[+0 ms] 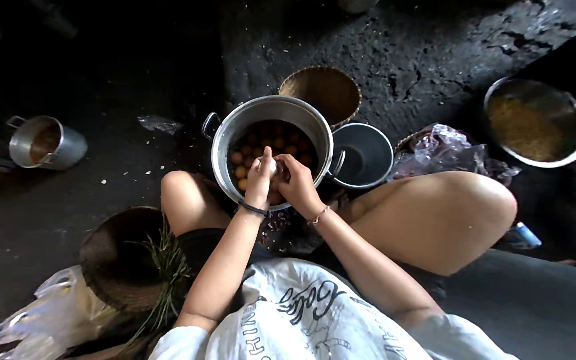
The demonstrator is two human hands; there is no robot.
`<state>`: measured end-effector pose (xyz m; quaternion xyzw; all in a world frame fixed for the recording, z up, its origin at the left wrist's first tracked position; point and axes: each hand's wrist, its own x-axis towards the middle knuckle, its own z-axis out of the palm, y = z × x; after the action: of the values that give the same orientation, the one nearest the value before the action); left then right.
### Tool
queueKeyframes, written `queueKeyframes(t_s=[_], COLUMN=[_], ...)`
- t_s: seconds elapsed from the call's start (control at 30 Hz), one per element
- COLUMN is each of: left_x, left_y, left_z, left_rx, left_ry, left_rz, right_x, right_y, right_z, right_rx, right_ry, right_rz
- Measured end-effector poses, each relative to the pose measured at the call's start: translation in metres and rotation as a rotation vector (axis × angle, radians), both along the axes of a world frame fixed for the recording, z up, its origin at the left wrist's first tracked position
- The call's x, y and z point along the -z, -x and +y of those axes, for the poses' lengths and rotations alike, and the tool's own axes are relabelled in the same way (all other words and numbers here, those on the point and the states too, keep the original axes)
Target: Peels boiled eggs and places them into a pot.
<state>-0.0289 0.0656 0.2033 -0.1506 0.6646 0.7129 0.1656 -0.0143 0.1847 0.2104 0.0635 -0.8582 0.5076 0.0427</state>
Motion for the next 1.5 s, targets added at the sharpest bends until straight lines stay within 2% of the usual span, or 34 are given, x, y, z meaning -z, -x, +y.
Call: queueKeyframes(t_s=[0.13,0.2,0.33,0.43,0.53,0.67,0.73,0.83,0.93,1.03,1.23,1.33,1.43,1.5], left_x=[-0.005,-0.008,-0.006,-0.006,-0.005,-0.006,-0.006,-0.006,-0.003,-0.003,-0.007,-0.006,-0.002,-0.001], left_y=[0.000,0.001,0.000,0.000,0.000,0.003,0.005,0.003,-0.001,-0.003,-0.001,0.000,0.005,0.008], left_z=[-0.005,0.001,-0.002,0.001,0.003,0.002,-0.001,-0.005,-0.012,-0.013,-0.010,-0.010,-0.007,-0.006], left_rx=[0.001,-0.029,-0.051,-0.055,-0.081,-0.145,-0.154,-0.108,0.025,0.070,0.085,0.077,-0.071,-0.106], left_ry=[-0.168,-0.225,-0.176,-0.126,-0.161,-0.210,-0.209,-0.103,0.122,0.299,0.377,0.239,-0.162,-0.311], left_rz=[-0.040,-0.035,-0.018,-0.014,-0.039,-0.104,-0.074,-0.015,0.112,0.238,0.264,0.213,0.018,-0.022], right_x=[-0.007,-0.007,0.000,0.000,0.005,0.004,0.004,0.005,0.001,-0.001,0.000,-0.001,-0.002,0.001], right_y=[-0.002,0.004,0.007,0.005,0.005,0.011,0.015,0.014,0.009,0.007,0.004,0.004,0.009,0.011], right_z=[0.009,0.015,0.008,0.003,0.001,0.009,0.015,0.013,0.010,0.008,0.005,0.007,0.016,0.018], right_rx=[-0.038,-0.093,-0.110,-0.070,-0.022,0.048,0.023,-0.034,-0.070,-0.125,-0.102,-0.057,-0.002,-0.035], right_ry=[0.130,0.151,0.045,-0.055,-0.054,0.059,0.005,-0.049,0.000,0.060,0.000,0.028,0.035,-0.002], right_rz=[-0.099,-0.060,0.106,0.117,0.120,-0.053,-0.078,-0.021,0.027,0.030,0.093,0.053,-0.063,-0.048])
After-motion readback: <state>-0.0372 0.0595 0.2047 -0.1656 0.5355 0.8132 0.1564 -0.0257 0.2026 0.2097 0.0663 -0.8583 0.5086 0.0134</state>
